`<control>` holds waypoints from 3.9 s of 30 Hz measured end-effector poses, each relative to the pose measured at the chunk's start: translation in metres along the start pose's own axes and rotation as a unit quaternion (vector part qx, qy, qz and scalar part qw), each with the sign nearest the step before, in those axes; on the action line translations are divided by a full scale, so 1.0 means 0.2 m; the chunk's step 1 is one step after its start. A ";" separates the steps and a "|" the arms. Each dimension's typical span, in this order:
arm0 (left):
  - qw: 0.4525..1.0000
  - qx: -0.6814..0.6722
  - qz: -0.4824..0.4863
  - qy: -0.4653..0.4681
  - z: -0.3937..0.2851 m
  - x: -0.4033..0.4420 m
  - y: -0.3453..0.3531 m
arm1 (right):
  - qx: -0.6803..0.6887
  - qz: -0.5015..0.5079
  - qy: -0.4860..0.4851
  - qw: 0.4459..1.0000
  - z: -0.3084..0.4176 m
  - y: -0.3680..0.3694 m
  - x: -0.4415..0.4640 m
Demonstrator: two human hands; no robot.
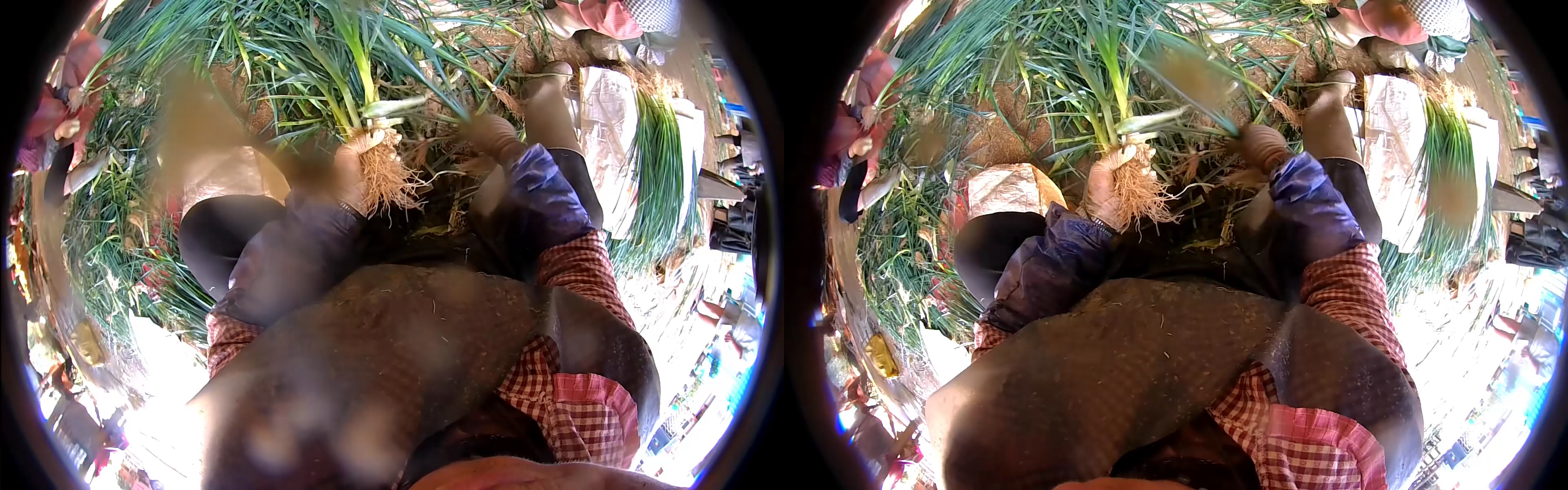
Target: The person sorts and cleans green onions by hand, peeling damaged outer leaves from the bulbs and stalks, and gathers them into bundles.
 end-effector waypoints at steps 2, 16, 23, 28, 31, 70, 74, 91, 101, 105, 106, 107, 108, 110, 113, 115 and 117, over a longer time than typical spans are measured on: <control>0.999 -0.007 0.031 -0.017 0.00 0.00 0.00 | -0.147 -0.013 0.016 0.989 -0.30 0.00 0.09; 0.987 0.142 -0.054 -0.042 0.07 0.01 -0.04 | 0.463 0.035 -0.374 0.803 0.56 0.07 -0.21; 0.993 0.109 -0.046 0.010 0.04 -0.01 -0.01 | 0.214 -0.126 -0.452 0.857 0.56 0.04 -0.32; 0.988 0.141 -0.067 0.003 0.06 -0.04 -0.01 | 0.188 -0.071 -0.460 0.865 0.53 0.02 -0.41; 0.988 0.138 -0.069 -0.018 0.09 -0.04 -0.02 | 0.154 -0.059 -0.472 0.866 0.50 0.05 -0.38; 0.986 -0.016 0.093 -0.140 0.12 -0.02 0.07 | -0.205 0.030 -0.187 0.960 -0.33 0.31 0.24; 0.962 -0.082 0.231 -0.123 0.11 -0.03 0.18 | -0.072 -0.089 -0.004 0.993 -0.91 0.29 0.64; 0.986 0.068 0.133 -0.069 0.14 0.08 0.02 | 0.650 0.176 -0.151 0.723 -0.18 0.11 0.26; 0.984 -0.029 0.127 -0.123 0.19 -0.03 0.16 | 0.527 -0.018 -0.322 0.786 0.31 0.08 -0.11; 0.982 0.025 0.145 -0.117 0.21 -0.04 0.14 | 0.434 -0.031 -0.261 0.862 0.36 0.04 -0.19; 0.984 0.145 0.099 -0.037 0.18 0.00 0.05 | 0.424 0.010 -0.211 0.881 0.34 0.07 -0.14; 0.988 0.130 0.076 -0.036 0.17 0.00 0.01 | 0.271 0.022 -0.187 0.944 0.27 0.12 -0.01; 0.990 0.123 0.072 -0.022 0.11 -0.03 0.06 | 0.009 0.053 -0.226 0.973 0.25 0.23 0.05; 0.994 0.085 0.062 0.007 0.00 -0.04 0.04 | -0.311 0.180 -0.256 0.897 0.04 0.56 0.11; 0.989 0.092 0.050 0.107 -0.15 -0.09 0.08 | -0.366 0.276 -0.253 0.852 -0.02 0.67 0.13; 0.990 0.065 -0.009 0.126 -0.16 -0.14 0.15 | -0.208 0.217 -0.168 0.939 0.13 0.40 0.09; 0.999 0.041 -0.011 0.034 -0.07 -0.07 0.04 | 0.032 0.096 -0.102 0.990 0.25 0.09 0.12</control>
Point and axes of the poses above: each hand's wrist, its own x-axis towards the middle knuckle, its own y-axis out of the palm, z = x × y, the point moved 6 cm from there along x, towards the middle knuckle, and after that the axes turned 7 degrees about z, right-handed, at the moved point
